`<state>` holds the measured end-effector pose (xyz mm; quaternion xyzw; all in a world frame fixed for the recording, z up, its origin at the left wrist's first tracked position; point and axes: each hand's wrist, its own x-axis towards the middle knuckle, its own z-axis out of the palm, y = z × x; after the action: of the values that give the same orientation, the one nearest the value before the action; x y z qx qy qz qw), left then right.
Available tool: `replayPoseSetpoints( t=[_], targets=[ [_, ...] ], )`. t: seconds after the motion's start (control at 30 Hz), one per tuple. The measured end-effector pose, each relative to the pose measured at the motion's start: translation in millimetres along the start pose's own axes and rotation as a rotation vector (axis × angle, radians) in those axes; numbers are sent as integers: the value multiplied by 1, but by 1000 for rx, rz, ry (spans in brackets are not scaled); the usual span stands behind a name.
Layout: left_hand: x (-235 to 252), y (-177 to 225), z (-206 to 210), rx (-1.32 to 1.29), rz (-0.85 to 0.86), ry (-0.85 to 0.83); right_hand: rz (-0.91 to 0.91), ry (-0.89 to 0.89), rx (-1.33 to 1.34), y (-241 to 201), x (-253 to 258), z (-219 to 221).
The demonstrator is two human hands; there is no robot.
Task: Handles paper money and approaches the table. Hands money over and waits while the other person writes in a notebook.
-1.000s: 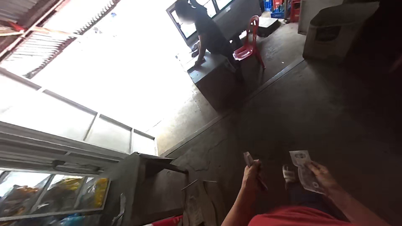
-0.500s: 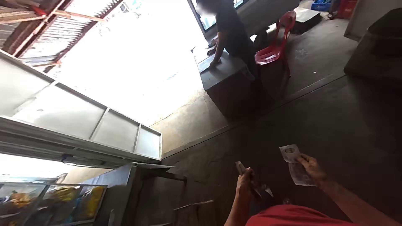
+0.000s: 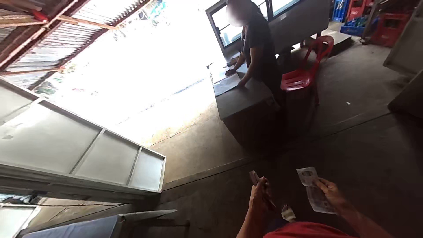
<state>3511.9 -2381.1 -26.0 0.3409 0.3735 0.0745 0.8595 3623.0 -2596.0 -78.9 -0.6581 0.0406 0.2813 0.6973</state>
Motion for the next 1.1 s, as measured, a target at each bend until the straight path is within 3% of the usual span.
replayPoseSetpoints(
  t=[0.27,0.47,0.63,0.8,1.1],
  targets=[
    [91,77,50,-48,-20,-42,28,-45,53,-57,109,50],
    [175,122,79,-191,46,82,50,-109,-2,-91,217,68],
    [238,176,127,-197,90,203,38,-187,-41,-151,307,91],
    [291,237,168,-41,231,140,-32,-343,-215,-228,380,119],
    [381,310,160,-91,285,222,-38,-534,-13,-284,459,197]
  ],
)
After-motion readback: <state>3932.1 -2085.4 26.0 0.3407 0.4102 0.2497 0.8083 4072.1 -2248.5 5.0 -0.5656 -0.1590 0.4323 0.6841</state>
